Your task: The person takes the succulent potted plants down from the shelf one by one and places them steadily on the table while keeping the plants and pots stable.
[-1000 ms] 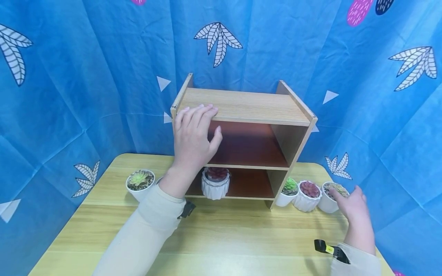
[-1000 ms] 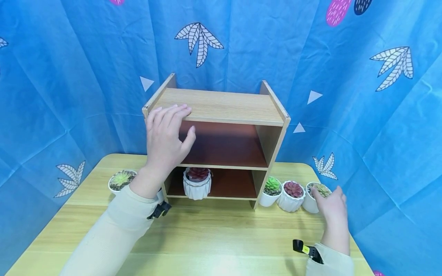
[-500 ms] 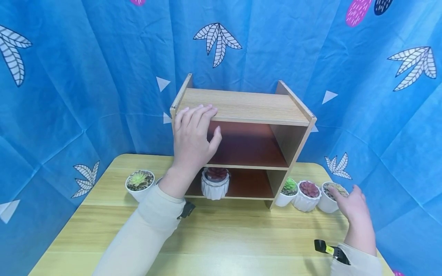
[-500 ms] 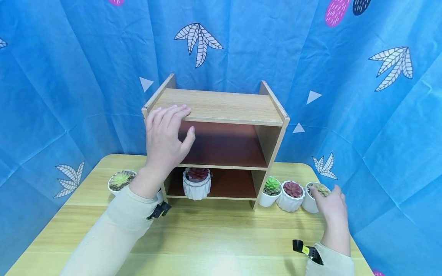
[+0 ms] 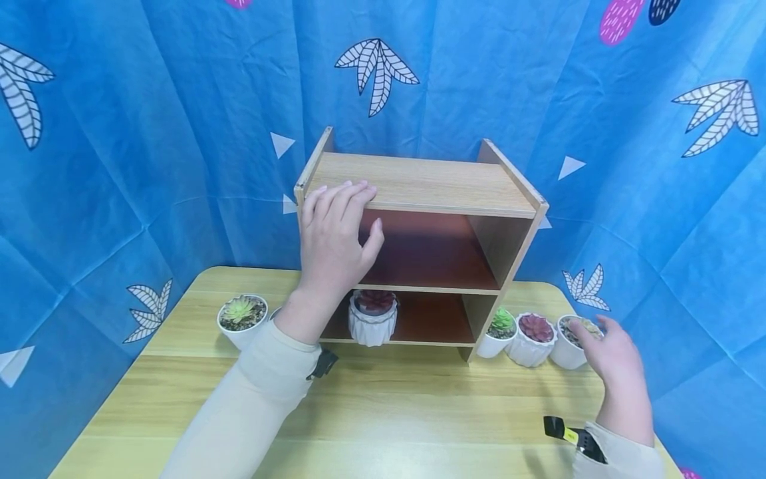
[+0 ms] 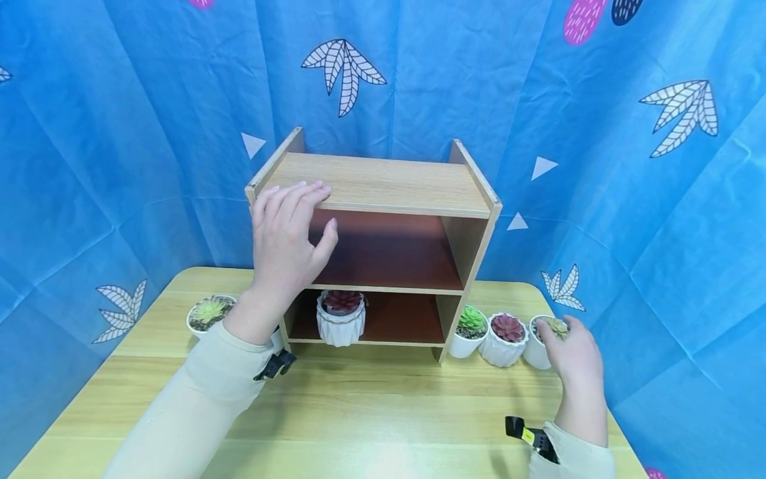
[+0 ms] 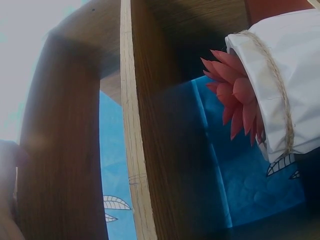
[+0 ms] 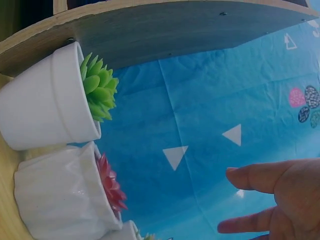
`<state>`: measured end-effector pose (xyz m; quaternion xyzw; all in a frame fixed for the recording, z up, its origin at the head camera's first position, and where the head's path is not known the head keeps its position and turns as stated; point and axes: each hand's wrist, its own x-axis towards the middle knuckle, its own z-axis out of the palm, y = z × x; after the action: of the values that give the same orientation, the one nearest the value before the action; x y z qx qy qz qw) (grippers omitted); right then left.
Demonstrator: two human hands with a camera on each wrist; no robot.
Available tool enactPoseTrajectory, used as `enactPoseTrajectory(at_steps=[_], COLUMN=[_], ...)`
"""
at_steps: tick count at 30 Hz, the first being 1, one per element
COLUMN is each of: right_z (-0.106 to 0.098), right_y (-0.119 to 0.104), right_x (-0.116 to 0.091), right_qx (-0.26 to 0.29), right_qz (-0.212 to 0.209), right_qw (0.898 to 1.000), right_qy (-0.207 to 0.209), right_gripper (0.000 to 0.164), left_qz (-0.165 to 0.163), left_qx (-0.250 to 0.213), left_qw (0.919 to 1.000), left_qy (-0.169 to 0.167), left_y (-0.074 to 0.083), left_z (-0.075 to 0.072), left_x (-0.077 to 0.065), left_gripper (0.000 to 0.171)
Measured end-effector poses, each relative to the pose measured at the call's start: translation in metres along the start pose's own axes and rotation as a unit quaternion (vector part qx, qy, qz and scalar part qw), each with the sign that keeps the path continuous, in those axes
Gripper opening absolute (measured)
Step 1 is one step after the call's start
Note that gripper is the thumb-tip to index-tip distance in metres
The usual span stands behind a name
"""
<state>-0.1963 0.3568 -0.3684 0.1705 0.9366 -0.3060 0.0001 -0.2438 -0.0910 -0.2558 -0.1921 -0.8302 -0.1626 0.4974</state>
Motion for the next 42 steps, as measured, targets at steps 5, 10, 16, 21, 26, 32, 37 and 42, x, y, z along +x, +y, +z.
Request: enactPoseTrajectory(at_steps=[5,10,16,21,26,32,37,42], right_z=[-0.001,-0.002,-0.006,-0.009,-0.01,-0.011,-0.013,-0.015], right_y=[-0.005,-0.011,-0.021,-0.03,-0.04,-0.052,-0.062,-0.072], right_x=[-0.005,-0.01,-0.017,-0.025,-0.032,-0.038,-0.042,-0.045], right_qx=[-0.004,-0.008,-0.005,0.006,0.015,0.022,0.03,0.038], right_qz=[-0.028,-0.058,-0.066,-0.07,-0.085,-0.087,-0.108,-0.123], right_qw=[0.999,0.997,0.996,0.994,0.991,0.99,0.986,0.981], right_qy=[0.016,0.044,0.064,0.084,0.103,0.109,0.123,0.144], right_gripper=[0.086,0.081,0.078,0.074,0.071,0.073,0.069,0.065], left_qz=[0.002,0.003,0.004,0.004,0.004,0.004,0.002,0.002], left_qx=[0.001,0.001,0.003,0.001,0.003,0.004,0.006,0.006], left_qw=[1.0,1.0,1.0,1.0,1.0,1.0,1.0,1.0], left_qy=[0.003,0.006,0.006,0.005,0.002,0.002,0.004,0.005], left_y=[0.0,-0.001,-0.001,-0.001,-0.001,-0.001,-0.001,0.0], left_z=[0.0,0.001,0.002,0.001,0.001,0.001,0.002,0.002], left_x=[0.0,0.0,0.0,0.0,0.0,-0.001,-0.002,-0.001], left_gripper=[0.042,0.043,0.043,0.043,0.042,0.044,0.044,0.044])
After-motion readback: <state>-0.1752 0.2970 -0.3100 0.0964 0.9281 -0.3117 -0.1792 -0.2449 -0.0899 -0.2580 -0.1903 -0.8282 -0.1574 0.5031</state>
